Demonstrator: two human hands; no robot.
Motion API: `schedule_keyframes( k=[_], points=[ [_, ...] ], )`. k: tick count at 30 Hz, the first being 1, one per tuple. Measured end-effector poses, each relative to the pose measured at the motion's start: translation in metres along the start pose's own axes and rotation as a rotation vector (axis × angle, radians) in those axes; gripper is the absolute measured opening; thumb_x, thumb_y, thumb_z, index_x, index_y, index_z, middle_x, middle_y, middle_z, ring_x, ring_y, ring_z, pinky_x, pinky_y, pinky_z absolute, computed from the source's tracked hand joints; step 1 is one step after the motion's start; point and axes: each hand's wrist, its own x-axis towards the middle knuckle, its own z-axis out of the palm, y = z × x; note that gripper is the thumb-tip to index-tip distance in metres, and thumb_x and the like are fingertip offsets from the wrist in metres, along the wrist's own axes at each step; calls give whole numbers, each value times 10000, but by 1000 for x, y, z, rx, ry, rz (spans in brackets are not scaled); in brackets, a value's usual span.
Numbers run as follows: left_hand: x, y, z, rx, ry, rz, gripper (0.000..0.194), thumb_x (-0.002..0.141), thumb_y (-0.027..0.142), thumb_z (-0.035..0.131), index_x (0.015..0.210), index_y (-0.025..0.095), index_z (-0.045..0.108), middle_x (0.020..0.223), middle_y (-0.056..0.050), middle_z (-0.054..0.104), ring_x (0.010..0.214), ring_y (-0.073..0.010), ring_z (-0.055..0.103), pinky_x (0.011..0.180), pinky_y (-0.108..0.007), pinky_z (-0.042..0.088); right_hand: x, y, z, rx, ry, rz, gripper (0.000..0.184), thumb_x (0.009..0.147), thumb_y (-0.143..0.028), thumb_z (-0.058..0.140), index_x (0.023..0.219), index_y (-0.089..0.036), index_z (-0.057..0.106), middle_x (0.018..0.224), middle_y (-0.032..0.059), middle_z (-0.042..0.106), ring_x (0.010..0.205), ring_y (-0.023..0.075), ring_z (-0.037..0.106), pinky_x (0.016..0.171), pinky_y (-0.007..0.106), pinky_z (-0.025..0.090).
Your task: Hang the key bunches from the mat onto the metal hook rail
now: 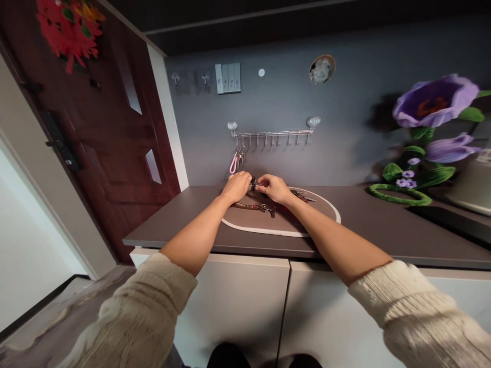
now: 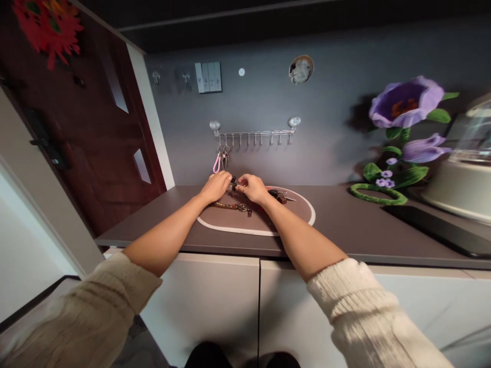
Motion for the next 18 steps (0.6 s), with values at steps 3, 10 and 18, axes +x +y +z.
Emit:
schedule_keyframes(
  k=[3,10,18],
  points=[
    [1,1,0,-12,19,15,323,894,245,226,919,159,536,966,-70,565,942,-164,497,828,-286,353,-1,-3,1,34,19,-37,222,660,-241,645,864,-163,603,759,11,630,667,102,542,648,203,401],
    [2,-1,4,-59,93,58,323,890,234,219,860,152,531,905,-69,567,887,-163,504,806,-276,366,-1,-3,0,24,57,-65,110,733,-247,564,794,-173,618,734,11,632,683,110,543,671,206,395],
    [3,-3,6,-130,102,-13,302,879,232,232,811,162,518,872,-65,575,859,-162,506,777,-270,371,-2,-6,-6,37,138,-49,128,751,-242,550,787,-177,654,838,39,642,760,131,552,742,235,404]
  ],
)
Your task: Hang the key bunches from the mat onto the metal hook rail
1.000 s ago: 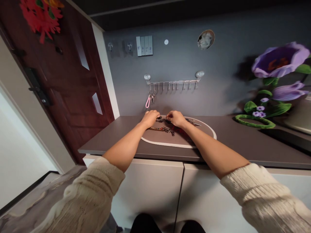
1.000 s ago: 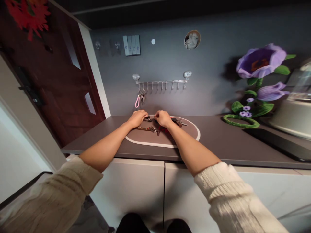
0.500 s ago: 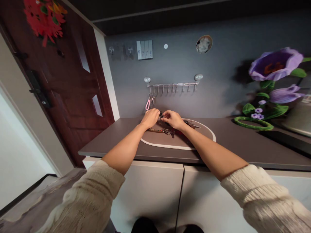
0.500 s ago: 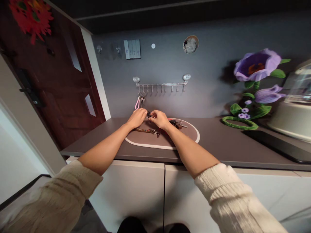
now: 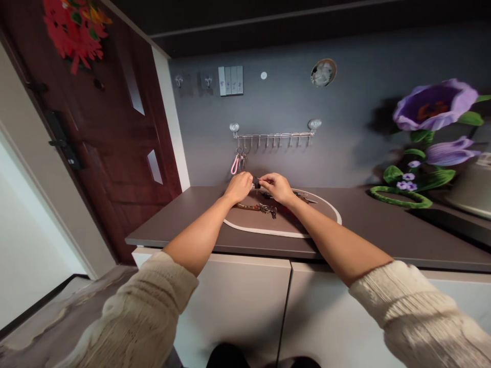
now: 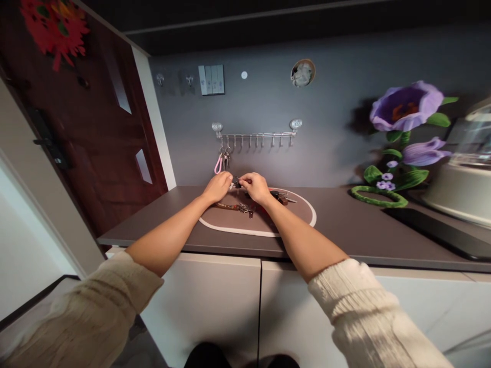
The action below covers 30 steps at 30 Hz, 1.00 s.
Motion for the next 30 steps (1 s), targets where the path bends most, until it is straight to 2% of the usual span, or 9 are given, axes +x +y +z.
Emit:
schedule_keyframes(
  k=[8,15,23,27,30],
  points=[
    [0,3,1,-143,-72,-86,304,861,242,257,699,161,501,768,-46,575,758,-154,508,696,-273,379,4,6,3,227,46,30,129,738,-258,526,777,-161,602,769,25,622,712,123,537,701,242,414],
    [0,2,5,-235,-125,-50,284,832,244,316,676,154,534,716,-28,573,701,-139,495,678,-264,380,4,10,5,333,17,18,164,721,-299,506,768,-152,561,720,18,583,655,116,504,659,250,406],
    [1,2,6,-366,-7,-23,202,799,225,402,863,162,583,861,-33,591,777,-130,505,726,-249,395,6,13,4,407,-35,34,210,717,-326,494,782,-144,575,686,11,577,606,103,479,608,235,391],
    [1,6,5,-426,-8,-15,175,784,234,436,797,154,591,806,-24,597,740,-121,503,703,-238,391,5,10,4,431,-72,59,201,708,-318,511,783,-146,583,669,6,573,585,97,474,591,229,391],
    [1,9,5,-449,-17,-19,170,774,239,451,729,148,587,733,-9,589,683,-112,489,674,-232,383,4,8,4,486,-52,92,190,682,-305,543,791,-152,571,690,8,571,605,101,491,598,231,402]
  ],
)
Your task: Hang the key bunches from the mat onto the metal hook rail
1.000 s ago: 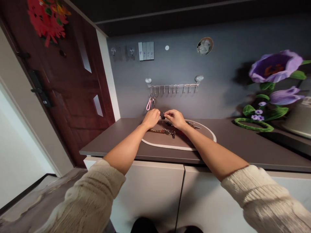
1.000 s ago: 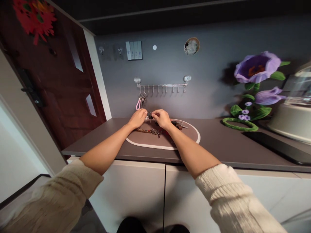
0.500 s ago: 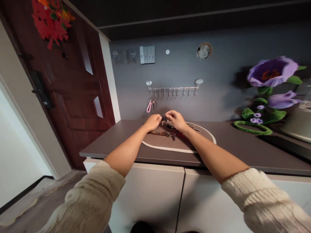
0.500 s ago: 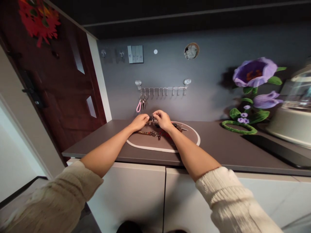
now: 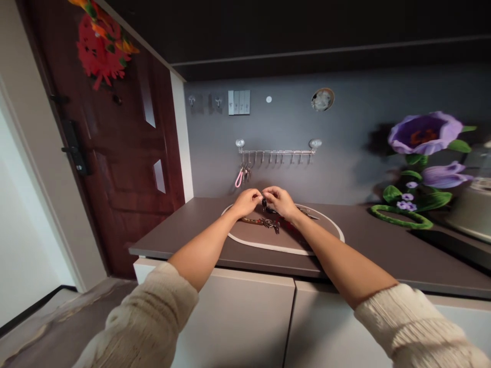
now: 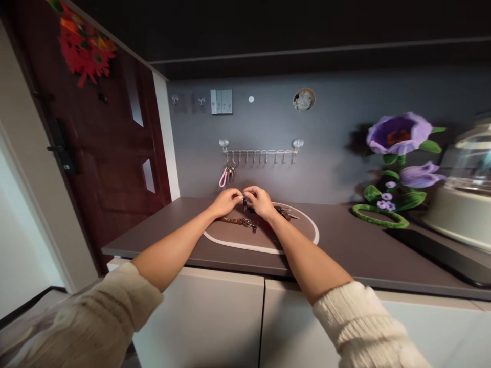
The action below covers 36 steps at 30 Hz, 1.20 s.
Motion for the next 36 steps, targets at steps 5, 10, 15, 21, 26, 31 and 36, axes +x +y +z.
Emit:
schedule_keyframes(
  k=[5,10,15,21,26,31,36],
  points=[
    [2,1,1,-118,53,-56,149,761,205,452,706,136,572,681,5,567,648,-102,481,641,-219,377,-2,-1,1,114,3,88,226,643,-342,588,766,-158,540,641,-11,537,571,94,482,572,233,408],
    [4,2,2,-201,160,-74,125,753,197,460,711,137,561,681,7,564,651,-100,490,647,-217,381,-2,-1,1,111,-8,104,293,626,-420,598,738,-157,532,593,-30,506,526,82,446,554,236,396],
    [4,2,5,-244,218,-60,128,758,196,457,695,141,554,689,-1,572,666,-105,504,664,-224,399,-1,-2,2,57,42,34,285,642,-425,582,737,-159,537,636,-17,522,585,97,465,610,251,407],
    [7,-6,10,-214,303,-97,147,782,224,446,767,146,569,787,-34,599,726,-120,530,709,-250,418,10,2,0,-55,113,-52,236,691,-399,529,740,-168,536,666,-1,550,627,119,501,666,283,432],
    [6,-9,10,-64,299,-166,149,789,218,443,775,157,578,818,-44,596,751,-132,532,744,-272,417,35,-5,-3,-30,189,-28,173,703,-342,518,734,-171,515,679,2,551,635,113,518,643,267,464],
    [1,-2,8,90,186,-201,176,799,204,419,786,166,590,848,-52,591,784,-142,531,760,-274,407,66,-24,5,53,249,63,87,716,-254,497,731,-170,510,699,9,553,626,105,533,580,239,478],
    [-2,1,8,184,113,-204,192,813,207,406,800,175,595,869,-62,594,819,-154,537,760,-270,397,94,-34,19,181,310,141,61,733,-174,455,689,-162,495,675,19,569,591,95,552,575,233,492]
  ],
)
